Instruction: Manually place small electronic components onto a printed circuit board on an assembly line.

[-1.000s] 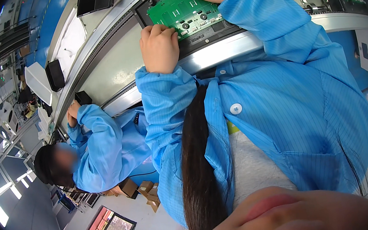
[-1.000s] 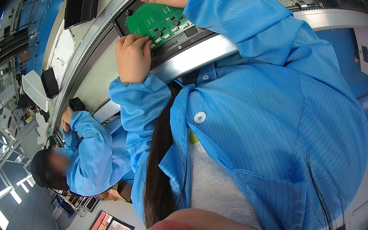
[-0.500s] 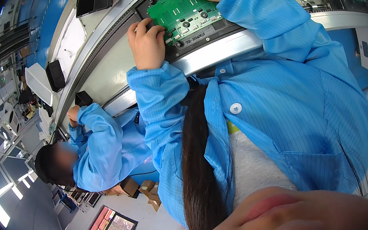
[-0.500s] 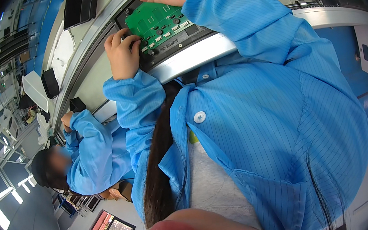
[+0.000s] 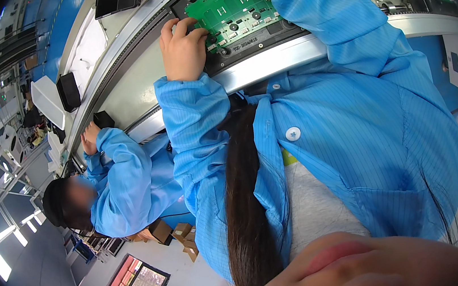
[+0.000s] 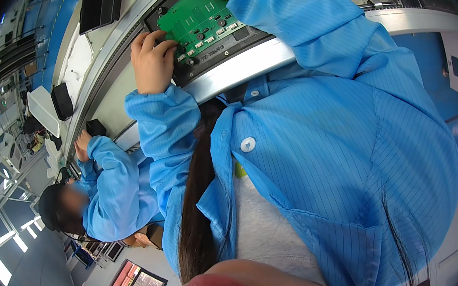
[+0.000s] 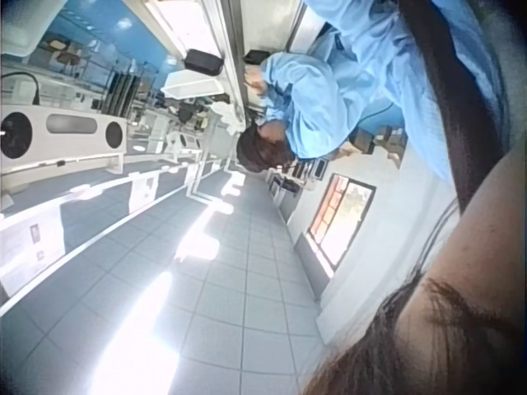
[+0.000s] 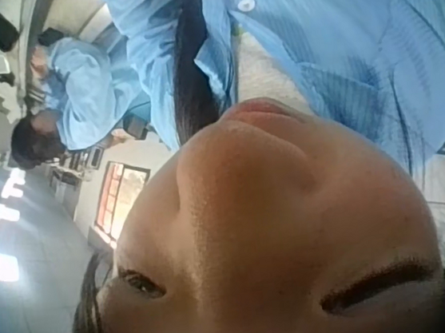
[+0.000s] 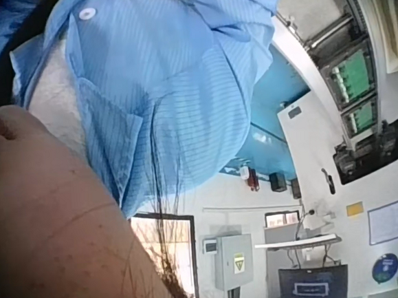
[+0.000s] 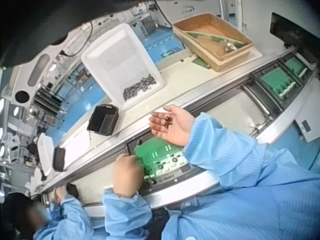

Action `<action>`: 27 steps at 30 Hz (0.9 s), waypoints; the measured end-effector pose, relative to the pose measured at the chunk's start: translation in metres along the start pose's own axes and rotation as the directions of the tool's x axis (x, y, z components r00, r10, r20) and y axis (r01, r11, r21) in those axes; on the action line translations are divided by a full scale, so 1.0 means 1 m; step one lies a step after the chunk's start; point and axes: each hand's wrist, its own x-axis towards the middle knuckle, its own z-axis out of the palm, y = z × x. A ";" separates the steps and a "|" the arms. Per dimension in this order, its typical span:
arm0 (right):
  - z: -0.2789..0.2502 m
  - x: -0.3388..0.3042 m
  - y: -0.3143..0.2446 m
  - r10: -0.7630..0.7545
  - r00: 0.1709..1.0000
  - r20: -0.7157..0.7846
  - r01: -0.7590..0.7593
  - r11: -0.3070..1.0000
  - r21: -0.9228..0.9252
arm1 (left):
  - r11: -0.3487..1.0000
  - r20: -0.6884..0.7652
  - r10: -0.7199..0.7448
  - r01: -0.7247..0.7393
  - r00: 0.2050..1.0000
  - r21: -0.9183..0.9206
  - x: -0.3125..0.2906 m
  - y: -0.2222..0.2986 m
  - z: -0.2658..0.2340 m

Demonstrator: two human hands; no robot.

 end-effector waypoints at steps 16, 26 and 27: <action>0.053 -0.018 -0.043 -0.019 0.985 -0.171 0.031 0.997 0.068 | 0.995 0.022 0.055 -0.053 0.998 -0.085 0.007 0.004 -0.004; 0.054 -0.019 -0.043 -0.014 0.986 -0.168 0.030 0.995 0.091 | 0.991 0.087 -0.020 0.007 0.996 0.137 0.010 0.027 -0.001; 0.054 -0.019 -0.043 -0.016 0.985 -0.172 0.032 0.996 0.089 | 0.990 0.102 -0.027 0.013 0.994 0.141 0.011 0.028 0.000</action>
